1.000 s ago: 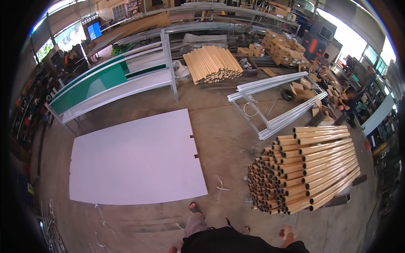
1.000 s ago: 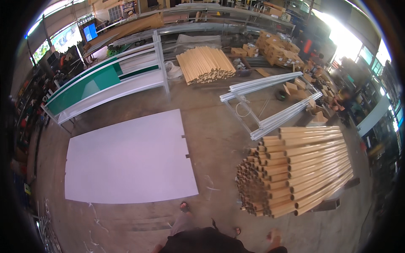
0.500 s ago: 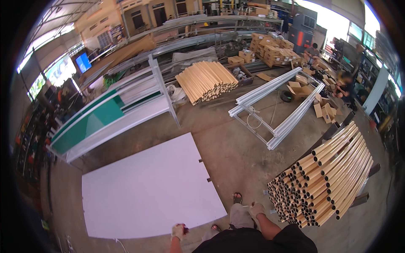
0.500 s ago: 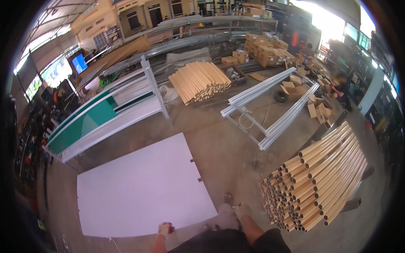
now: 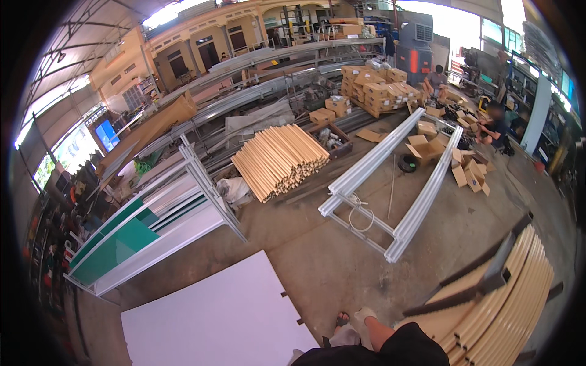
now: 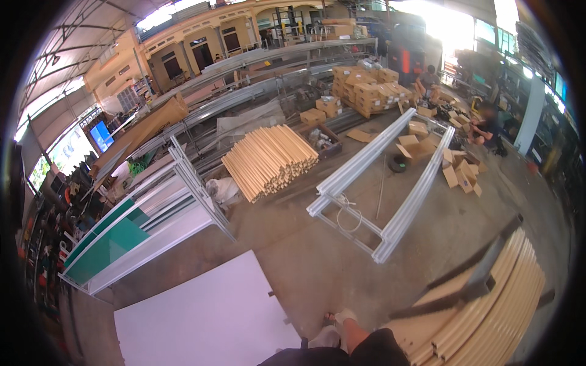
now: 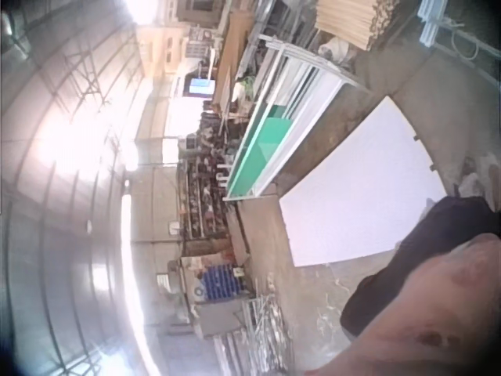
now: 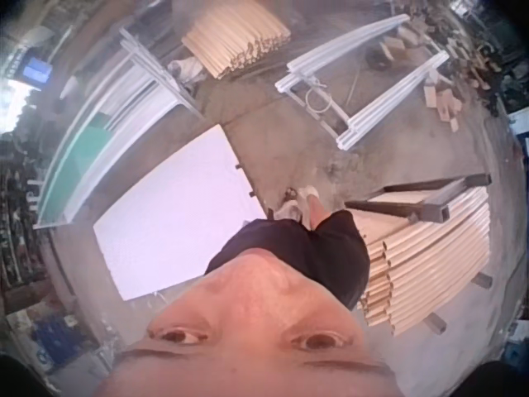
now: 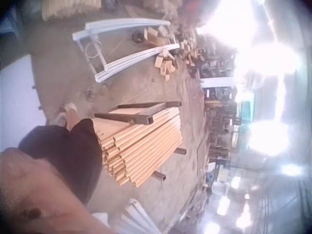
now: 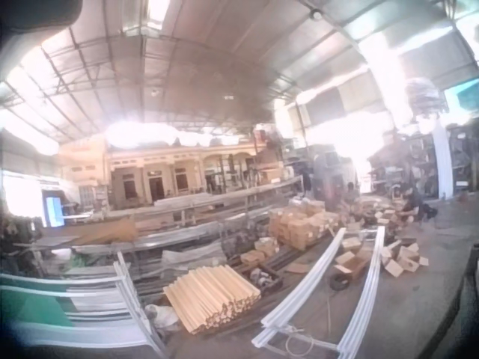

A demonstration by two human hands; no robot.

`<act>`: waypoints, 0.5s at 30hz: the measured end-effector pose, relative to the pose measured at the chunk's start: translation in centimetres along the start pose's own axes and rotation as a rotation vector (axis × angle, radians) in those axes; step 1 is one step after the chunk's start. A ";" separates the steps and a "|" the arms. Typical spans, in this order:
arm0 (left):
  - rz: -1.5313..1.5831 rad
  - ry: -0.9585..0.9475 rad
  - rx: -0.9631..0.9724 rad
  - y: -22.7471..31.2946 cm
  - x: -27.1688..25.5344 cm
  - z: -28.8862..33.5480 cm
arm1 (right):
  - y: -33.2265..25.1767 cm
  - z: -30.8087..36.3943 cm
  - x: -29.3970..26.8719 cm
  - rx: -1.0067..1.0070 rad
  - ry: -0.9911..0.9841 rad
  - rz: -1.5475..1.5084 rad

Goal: The person positions multiple metal tubes on a cutting machine, operates the saw to cut them, and then moves the bundle of cut tubes to a storage rack before retrieving another metal component.

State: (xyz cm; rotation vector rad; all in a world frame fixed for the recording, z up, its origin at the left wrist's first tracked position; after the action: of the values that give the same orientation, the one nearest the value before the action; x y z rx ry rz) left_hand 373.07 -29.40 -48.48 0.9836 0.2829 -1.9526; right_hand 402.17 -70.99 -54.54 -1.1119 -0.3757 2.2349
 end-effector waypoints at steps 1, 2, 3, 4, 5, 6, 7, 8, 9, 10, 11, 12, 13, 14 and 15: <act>0.014 0.008 -0.012 1.0 -0.4 -0.2 | 0.8 -1.9 -1.7 -0.019 0.003 0.013; 0.059 0.007 -0.027 2.2 -0.9 -0.9 | 1.6 -3.7 -3.2 -0.037 0.005 0.028; 0.125 -0.002 -0.044 3.3 -1.3 -1.6 | 2.6 -5.2 -4.5 -0.053 0.056 0.016; 0.226 -0.029 -0.075 5.0 -1.5 -2.9 | 3.3 -6.7 -6.1 -0.073 0.112 0.005; 0.368 -0.060 -0.083 6.7 -1.6 -5.0 | 3.7 -8.4 -7.4 -0.093 0.166 -0.006; 0.517 -0.072 -0.121 7.3 -2.1 -6.5 | 1.9 -8.5 -8.1 -0.075 0.161 -0.068; 0.665 -0.076 -0.159 7.9 -3.1 -8.5 | -0.2 -7.8 -8.9 -0.054 0.147 -0.132; 0.809 -0.080 -0.189 8.4 -3.8 -9.8 | -2.0 -6.9 -10.1 -0.028 0.141 -0.195; 0.811 -0.102 -0.153 11.9 -4.1 -11.9 | 2.2 -10.1 -9.8 -0.016 0.173 -0.161; 0.815 -0.129 -0.120 15.8 -4.6 -13.4 | 6.4 -13.1 -9.7 -0.003 0.203 -0.122; 0.829 -0.151 -0.083 19.1 -4.9 -14.8 | 10.0 -16.2 -9.8 0.001 0.236 -0.080; 0.776 -0.165 -0.091 20.3 -5.0 -16.1 | 11.3 -17.1 -9.1 0.067 0.247 -0.110; 0.720 -0.171 -0.117 20.5 -5.3 -17.2 | 11.0 -17.1 -8.2 0.127 0.240 -0.140; 0.663 -0.181 -0.140 20.7 -5.5 -18.2 | 11.1 -16.9 -7.4 0.202 0.145 -0.238; 0.633 -0.171 -0.192 19.0 -5.9 -18.8 | 8.6 -16.1 -6.2 0.261 0.021 -0.327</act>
State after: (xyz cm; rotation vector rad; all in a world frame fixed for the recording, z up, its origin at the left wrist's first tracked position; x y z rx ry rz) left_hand 399.89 -26.34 -53.07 0.6674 0.0461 -1.3875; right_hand 414.44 -81.87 -64.74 -0.8667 -0.2292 1.9189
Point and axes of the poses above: each hand's wrist, its own z-axis away from the middle knuckle, its own x-axis out of the palm, y = z × x, the point moved 5 cm from there along -z, towards the middle knuckle, and after that the axes turned 12 degrees about -x, right-handed, at the moved point
